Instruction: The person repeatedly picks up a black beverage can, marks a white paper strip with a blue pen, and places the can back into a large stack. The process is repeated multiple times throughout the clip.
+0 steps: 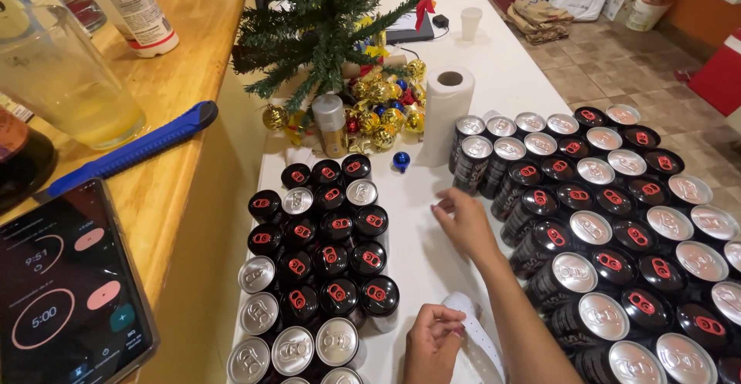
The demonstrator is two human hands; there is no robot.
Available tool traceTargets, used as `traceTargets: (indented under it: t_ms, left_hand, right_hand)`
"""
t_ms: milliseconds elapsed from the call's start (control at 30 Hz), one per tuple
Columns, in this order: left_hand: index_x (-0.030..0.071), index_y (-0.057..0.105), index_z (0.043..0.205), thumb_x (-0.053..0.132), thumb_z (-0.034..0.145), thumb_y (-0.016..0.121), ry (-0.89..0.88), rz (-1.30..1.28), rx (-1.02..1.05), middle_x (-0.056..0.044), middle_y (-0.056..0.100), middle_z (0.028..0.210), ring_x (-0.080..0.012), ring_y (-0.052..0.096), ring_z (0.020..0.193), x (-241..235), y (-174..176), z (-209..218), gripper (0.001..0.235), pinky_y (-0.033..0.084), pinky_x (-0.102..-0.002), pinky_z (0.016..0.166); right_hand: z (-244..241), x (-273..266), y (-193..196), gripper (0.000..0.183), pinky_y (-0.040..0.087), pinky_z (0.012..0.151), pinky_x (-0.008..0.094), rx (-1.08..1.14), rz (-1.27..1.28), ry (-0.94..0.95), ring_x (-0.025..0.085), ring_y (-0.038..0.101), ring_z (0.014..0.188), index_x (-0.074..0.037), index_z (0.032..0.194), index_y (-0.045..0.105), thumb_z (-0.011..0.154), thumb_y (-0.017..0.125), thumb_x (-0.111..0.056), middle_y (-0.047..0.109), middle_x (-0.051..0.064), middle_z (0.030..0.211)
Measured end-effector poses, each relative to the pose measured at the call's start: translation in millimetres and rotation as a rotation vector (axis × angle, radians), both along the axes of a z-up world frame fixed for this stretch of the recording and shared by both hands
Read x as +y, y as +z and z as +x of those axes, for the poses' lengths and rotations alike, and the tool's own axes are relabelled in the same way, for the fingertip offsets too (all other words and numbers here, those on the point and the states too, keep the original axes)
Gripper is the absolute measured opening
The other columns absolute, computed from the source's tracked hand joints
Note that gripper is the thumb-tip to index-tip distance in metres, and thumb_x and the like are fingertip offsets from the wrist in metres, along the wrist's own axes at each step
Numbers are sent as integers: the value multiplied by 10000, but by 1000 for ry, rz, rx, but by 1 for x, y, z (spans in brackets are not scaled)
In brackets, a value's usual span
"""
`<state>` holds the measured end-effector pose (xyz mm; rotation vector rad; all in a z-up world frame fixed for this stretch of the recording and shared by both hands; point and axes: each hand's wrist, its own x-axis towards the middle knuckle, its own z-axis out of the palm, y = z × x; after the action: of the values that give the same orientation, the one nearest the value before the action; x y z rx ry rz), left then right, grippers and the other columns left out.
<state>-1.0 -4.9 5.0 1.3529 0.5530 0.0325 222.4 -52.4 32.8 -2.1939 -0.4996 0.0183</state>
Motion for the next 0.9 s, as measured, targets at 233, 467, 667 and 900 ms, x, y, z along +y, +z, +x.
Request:
traceTargets:
  t_ms: [233,467,667,900]
  left_hand:
    - [86,688,1035,-17,817,591,-29,-23,-166,-48,822,1034,-145,802,951,-1,-40,6,260,599,-240,860]
    - [39,635,1088,-21,818,553,12,57,-271,-123,776,891,-142,772,877,-3,-63,4,289,617,-272,721]
    - [78,619,1003,29,815,560,-13,151,-221,-83,723,814,-137,693,803,-8,-72,-5,203,557,-310,672]
    - [130,597,887,97,812,570,-71,299,-178,-29,650,710,-132,585,702,-4,-75,-1,87,477,-364,605]
  right_hand:
    - [-83,7,92,201,591,811,271,100,234,465,131,721,882,-114,1062,714,891,765,-205,759,23,1016]
    - [-136,15,115,889,502,740,390,-55,-290,622,260,586,912,-225,1469,453,746,877,-522,499,72,1133]
    - [-156,26,76,764,527,632,465,-212,-436,524,301,610,925,-207,1438,431,817,806,-447,556,67,1066]
    - [-128,4,74,792,536,788,409,-103,-313,327,238,726,1014,-251,1339,512,663,851,-488,748,-23,1177]
